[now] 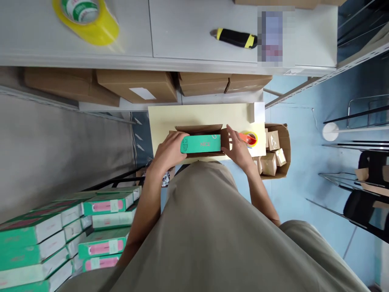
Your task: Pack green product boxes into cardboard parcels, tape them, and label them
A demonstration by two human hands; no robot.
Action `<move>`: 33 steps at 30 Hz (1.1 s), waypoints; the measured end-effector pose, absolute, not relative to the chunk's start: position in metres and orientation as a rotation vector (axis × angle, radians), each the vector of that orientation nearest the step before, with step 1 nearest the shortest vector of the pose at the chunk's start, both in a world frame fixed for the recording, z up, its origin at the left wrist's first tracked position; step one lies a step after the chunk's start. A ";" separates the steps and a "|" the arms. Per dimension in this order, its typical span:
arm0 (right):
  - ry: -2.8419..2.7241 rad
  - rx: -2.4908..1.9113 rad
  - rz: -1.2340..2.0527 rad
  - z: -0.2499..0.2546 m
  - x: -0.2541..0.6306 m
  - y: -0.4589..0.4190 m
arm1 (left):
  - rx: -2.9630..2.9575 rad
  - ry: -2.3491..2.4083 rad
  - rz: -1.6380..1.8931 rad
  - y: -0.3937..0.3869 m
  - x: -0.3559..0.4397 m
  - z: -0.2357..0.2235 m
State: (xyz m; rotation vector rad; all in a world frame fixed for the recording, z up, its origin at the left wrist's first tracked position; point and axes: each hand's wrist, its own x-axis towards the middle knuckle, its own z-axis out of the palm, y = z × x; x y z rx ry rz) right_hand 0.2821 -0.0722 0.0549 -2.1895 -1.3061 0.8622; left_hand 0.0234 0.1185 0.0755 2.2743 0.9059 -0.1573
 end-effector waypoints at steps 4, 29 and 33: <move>-1.636 -2.246 0.938 0.043 0.283 -0.051 | 2.261 0.893 -0.242 0.124 0.043 0.045; -1.135 -2.319 0.628 -0.029 0.312 -0.089 | 2.038 1.769 0.263 0.093 -0.004 -0.002; -1.082 -2.243 0.890 -0.034 0.314 -0.085 | 1.945 1.820 0.151 0.088 0.004 -0.007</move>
